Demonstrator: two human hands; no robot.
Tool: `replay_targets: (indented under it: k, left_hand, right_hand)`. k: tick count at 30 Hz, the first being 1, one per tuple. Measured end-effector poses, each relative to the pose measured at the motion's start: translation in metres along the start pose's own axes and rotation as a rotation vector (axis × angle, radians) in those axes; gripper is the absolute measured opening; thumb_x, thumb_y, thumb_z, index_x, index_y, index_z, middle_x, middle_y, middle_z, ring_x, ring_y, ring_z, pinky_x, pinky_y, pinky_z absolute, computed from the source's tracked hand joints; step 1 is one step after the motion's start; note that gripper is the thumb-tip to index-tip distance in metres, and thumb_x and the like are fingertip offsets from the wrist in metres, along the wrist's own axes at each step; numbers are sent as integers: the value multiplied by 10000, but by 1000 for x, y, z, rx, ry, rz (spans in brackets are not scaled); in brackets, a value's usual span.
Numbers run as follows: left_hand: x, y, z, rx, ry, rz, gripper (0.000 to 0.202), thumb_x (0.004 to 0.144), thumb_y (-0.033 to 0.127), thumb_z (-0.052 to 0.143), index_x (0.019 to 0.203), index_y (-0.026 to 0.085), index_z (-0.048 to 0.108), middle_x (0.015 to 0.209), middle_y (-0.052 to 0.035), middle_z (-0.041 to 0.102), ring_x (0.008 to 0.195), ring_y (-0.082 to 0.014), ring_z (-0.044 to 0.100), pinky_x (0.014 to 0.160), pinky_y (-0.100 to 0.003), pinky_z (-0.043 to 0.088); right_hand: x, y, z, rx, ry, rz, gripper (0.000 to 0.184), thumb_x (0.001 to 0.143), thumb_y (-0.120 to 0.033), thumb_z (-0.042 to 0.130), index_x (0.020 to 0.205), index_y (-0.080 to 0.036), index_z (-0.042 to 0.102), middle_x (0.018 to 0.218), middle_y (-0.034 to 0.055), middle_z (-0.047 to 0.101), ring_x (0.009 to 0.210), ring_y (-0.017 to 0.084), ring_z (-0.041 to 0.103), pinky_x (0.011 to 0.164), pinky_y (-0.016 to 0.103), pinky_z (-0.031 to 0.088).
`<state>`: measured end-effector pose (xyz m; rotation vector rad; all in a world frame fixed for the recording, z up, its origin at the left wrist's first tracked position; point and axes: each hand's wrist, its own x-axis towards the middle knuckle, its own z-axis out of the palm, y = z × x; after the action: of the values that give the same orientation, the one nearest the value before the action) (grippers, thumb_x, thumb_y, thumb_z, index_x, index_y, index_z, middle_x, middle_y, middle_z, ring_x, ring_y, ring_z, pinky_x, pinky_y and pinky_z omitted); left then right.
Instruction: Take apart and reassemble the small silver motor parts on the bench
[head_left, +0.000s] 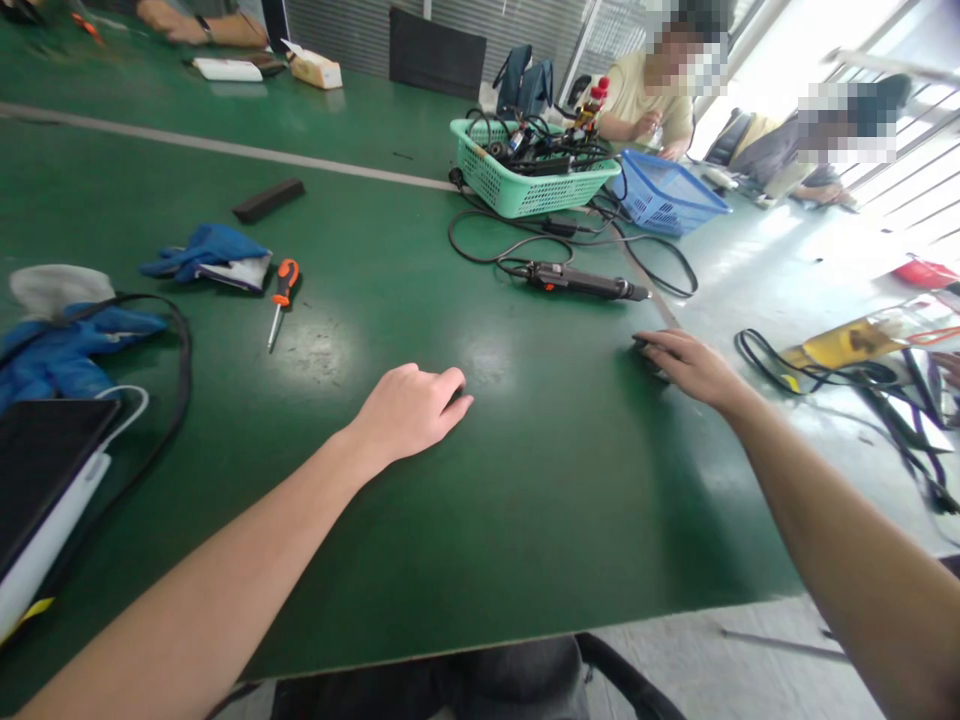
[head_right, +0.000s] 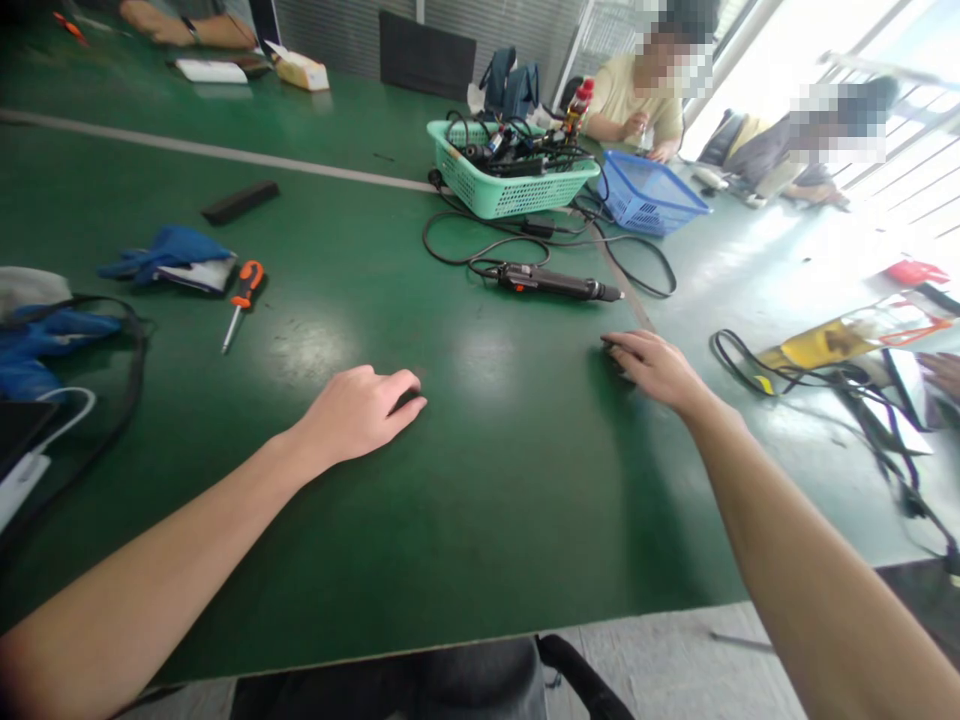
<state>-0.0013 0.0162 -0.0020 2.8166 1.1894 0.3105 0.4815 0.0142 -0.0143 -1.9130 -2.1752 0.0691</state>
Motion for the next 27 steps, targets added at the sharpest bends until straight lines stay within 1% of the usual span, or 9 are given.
replay_targets:
  k: [4,7,10,14,17,19,21,23,27]
  left_hand:
    - [0,0,1,-8,6,0,336,1021,407,413,1080,199,669,766,-50,731,680,-231,666,708,-369,479]
    - [0,1,1,-6,21,-5,327,1016,404,419,1082,204,669,753,-44,725,675,-234,665,696,-366,475]
    - [0,3,1,-10,46,-32,290,1000,362,434,1094,213,664,737,-30,718,675,-228,666,670,-345,465]
    - [0,4,1,9,88,-141,285,958,300,450,1140,216,651,756,-35,719,704,-236,684,631,-330,452]
    - [0,4,0,23,117,-228,287,938,279,446,1138,212,641,758,-41,716,715,-242,695,614,-325,445]
    - [0,3,-1,35,126,-268,273,928,262,443,1111,202,635,764,-49,719,714,-245,699,598,-322,437]
    - [0,3,-2,47,130,-294,255,918,246,442,1084,192,629,771,-56,723,713,-243,703,585,-317,431]
    - [0,4,-4,50,133,-303,248,917,240,442,1079,188,623,776,-59,726,718,-240,707,583,-311,432]
    - [-1,4,-4,41,137,-293,254,921,241,441,1106,189,607,785,-60,726,727,-241,713,588,-309,442]
  right_hand:
    - [-26,-30,18,31,184,65,404,1037,-383,420,1249,-183,699,1115,198,703,1095,265,622,945,420,451]
    - [-20,-68,29,29,205,50,367,1026,-350,419,1250,-226,681,1158,143,696,1106,279,588,978,445,445]
    - [-2,-122,40,83,191,-69,347,1015,-288,409,1241,-212,661,1151,126,681,1081,289,572,994,476,442]
    - [22,-214,57,179,175,-251,328,1004,-222,383,1229,-196,620,1121,142,633,1066,304,522,975,504,444]
    - [29,-274,65,176,154,-263,315,1007,-215,379,1225,-195,605,1116,154,587,1053,308,494,930,484,459]
    - [29,-300,68,178,141,-260,280,1002,-220,394,1178,-197,610,1111,155,568,1011,304,482,896,472,467]
    - [29,-313,69,191,130,-253,250,998,-231,409,1139,-202,614,1101,151,559,975,299,473,874,468,472]
    - [29,-317,69,207,119,-251,260,1000,-235,409,1155,-207,616,1099,146,560,971,297,475,876,469,473]
    - [28,-310,60,252,85,-278,393,1011,-222,372,1364,-215,545,1158,140,579,1027,290,507,928,473,474]
